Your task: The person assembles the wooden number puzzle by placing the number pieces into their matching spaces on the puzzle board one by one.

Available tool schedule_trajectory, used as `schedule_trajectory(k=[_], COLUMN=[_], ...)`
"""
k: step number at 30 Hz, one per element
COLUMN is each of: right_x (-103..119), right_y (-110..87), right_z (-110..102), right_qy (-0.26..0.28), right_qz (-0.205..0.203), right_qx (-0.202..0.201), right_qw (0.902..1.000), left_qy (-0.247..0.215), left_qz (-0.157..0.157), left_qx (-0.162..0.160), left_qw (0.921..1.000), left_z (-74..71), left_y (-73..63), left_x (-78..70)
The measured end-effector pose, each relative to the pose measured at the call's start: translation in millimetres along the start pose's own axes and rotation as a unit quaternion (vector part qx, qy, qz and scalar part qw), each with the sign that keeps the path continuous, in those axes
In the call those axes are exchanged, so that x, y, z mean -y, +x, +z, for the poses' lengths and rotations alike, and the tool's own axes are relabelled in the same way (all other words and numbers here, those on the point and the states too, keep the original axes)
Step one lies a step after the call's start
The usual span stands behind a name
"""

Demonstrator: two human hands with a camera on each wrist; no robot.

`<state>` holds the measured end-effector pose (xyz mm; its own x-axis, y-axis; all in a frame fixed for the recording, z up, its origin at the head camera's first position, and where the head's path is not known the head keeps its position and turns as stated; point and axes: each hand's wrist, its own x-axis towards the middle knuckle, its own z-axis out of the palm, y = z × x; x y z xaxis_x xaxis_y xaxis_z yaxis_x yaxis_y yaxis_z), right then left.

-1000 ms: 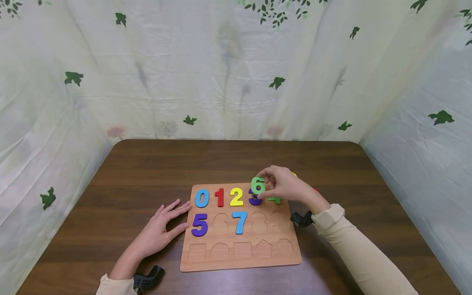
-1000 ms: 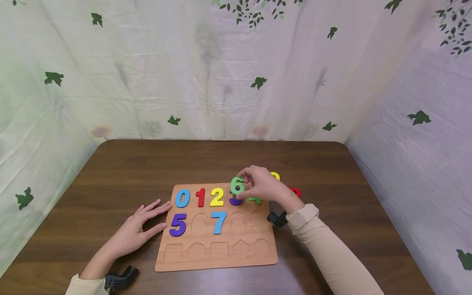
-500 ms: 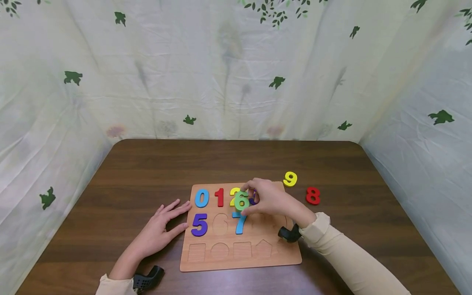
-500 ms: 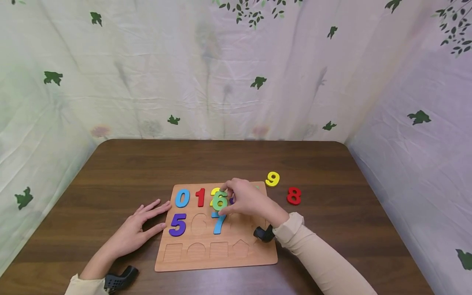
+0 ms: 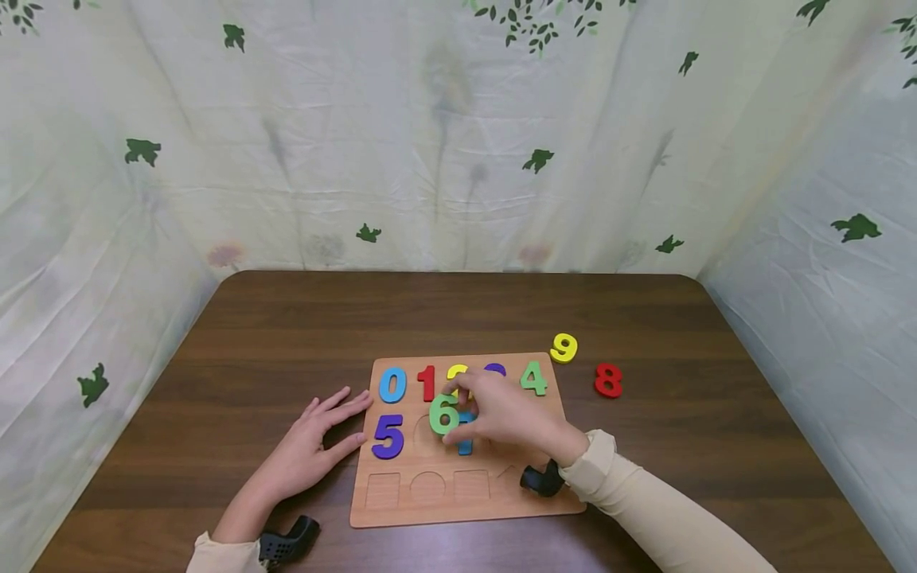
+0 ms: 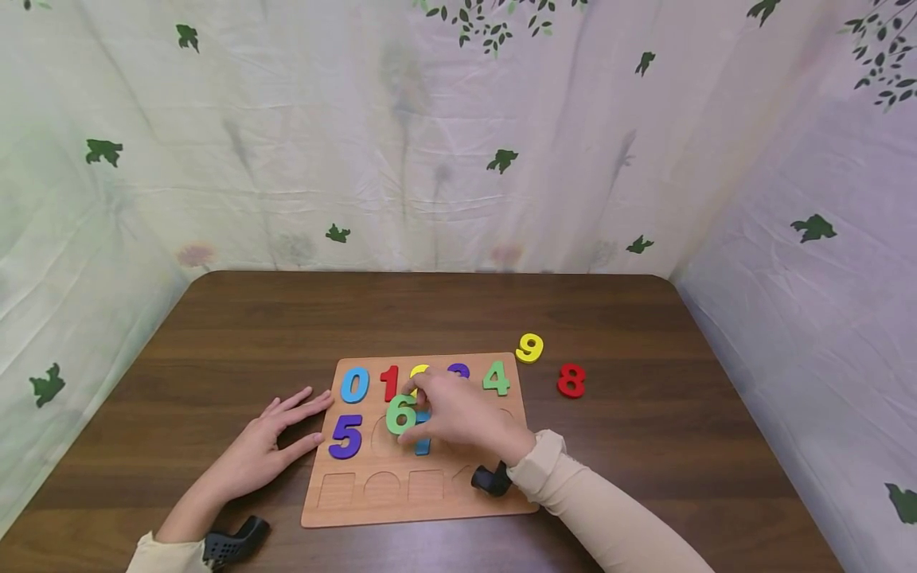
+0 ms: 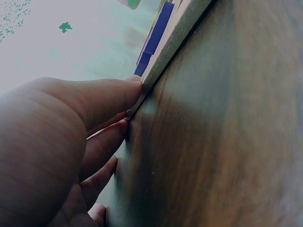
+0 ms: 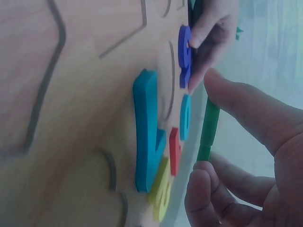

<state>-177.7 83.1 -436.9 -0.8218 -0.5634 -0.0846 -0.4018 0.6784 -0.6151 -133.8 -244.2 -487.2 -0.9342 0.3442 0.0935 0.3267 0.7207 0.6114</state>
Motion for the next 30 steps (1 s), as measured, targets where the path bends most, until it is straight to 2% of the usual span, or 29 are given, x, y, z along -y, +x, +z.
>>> schedule_trajectory(k=[3, 9, 15, 18, 30], right_x=[2.4, 7.7, 10.6, 12.3, 16.8], right_y=[1.1, 2.9, 2.6, 3.6, 6.0], right_z=[5.1, 13.3, 19.5, 21.3, 27.8], right_qy=[-0.009, -0.039, -0.083, -0.088, -0.136], right_qz=[0.002, -0.024, -0.003, 0.002, -0.017], right_qx=[0.005, -0.001, 0.002, 0.004, -0.004], right_qw=[0.9999, 0.999, 0.9966, 0.9961, 0.9906], left_qy=[0.0, -0.004, -0.004, -0.003, -0.002], left_qz=[0.0, -0.004, -0.01, -0.011, -0.009], left_qx=[0.002, 0.003, 0.008, 0.009, 0.007], left_qw=[1.0, 1.0, 0.9999, 0.9999, 0.9999], left_z=[0.4, -0.4, -2.3, -2.6, -2.2], left_y=[-0.4, -0.5, 0.4, 0.8, 0.4], left_x=[0.0, -1.3, -2.3, -2.8, -3.3])
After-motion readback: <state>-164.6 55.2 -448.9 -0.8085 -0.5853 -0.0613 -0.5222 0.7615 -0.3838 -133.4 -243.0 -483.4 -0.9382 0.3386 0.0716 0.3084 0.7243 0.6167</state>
